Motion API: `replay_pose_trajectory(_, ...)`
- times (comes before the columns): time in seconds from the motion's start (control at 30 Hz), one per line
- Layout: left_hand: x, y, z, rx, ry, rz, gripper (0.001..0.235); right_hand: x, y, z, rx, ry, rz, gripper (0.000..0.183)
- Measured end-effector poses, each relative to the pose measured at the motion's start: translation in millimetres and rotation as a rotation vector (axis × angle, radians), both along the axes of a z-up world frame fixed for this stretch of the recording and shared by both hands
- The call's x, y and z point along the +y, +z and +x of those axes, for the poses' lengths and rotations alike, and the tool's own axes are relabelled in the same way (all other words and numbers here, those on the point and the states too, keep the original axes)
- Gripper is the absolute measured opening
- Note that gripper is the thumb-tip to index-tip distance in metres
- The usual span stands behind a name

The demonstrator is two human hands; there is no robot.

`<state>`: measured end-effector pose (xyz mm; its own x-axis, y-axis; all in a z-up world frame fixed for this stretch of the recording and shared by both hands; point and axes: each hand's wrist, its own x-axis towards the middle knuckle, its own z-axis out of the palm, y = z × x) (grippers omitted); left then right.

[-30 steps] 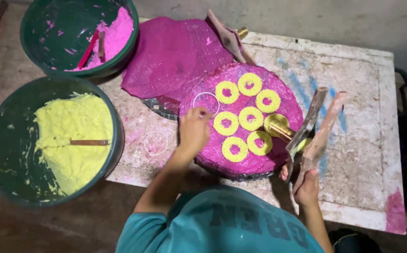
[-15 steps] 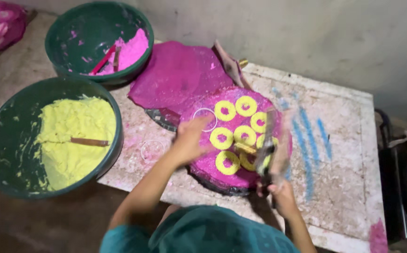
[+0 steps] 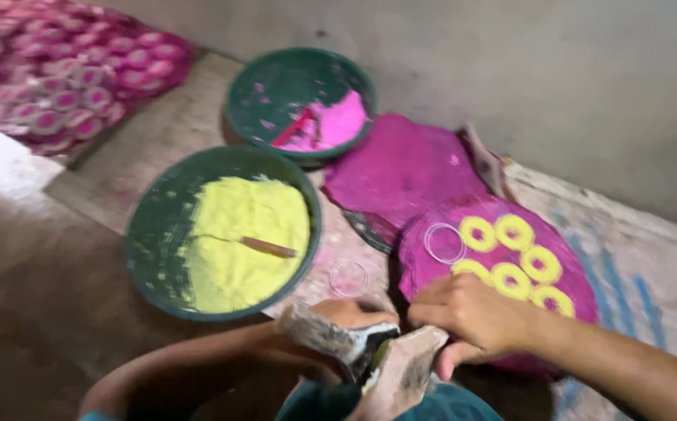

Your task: The person places a pink dough sheet on a steamer, then uses a metal ring mold and a wooden mallet to press yellow dough into circular shapes on the pink base. The person repeats this process to create multiple layered dough pieces.

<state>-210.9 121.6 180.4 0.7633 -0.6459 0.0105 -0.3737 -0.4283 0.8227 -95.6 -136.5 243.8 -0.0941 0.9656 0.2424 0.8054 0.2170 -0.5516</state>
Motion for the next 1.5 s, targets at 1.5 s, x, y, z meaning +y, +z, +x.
replay_pose_trajectory(1.5, 302, -125, -21, -0.149, 1.195, -0.661, 0.038, 221, -137, 78, 0.624, -0.782, -0.034, 0.036)
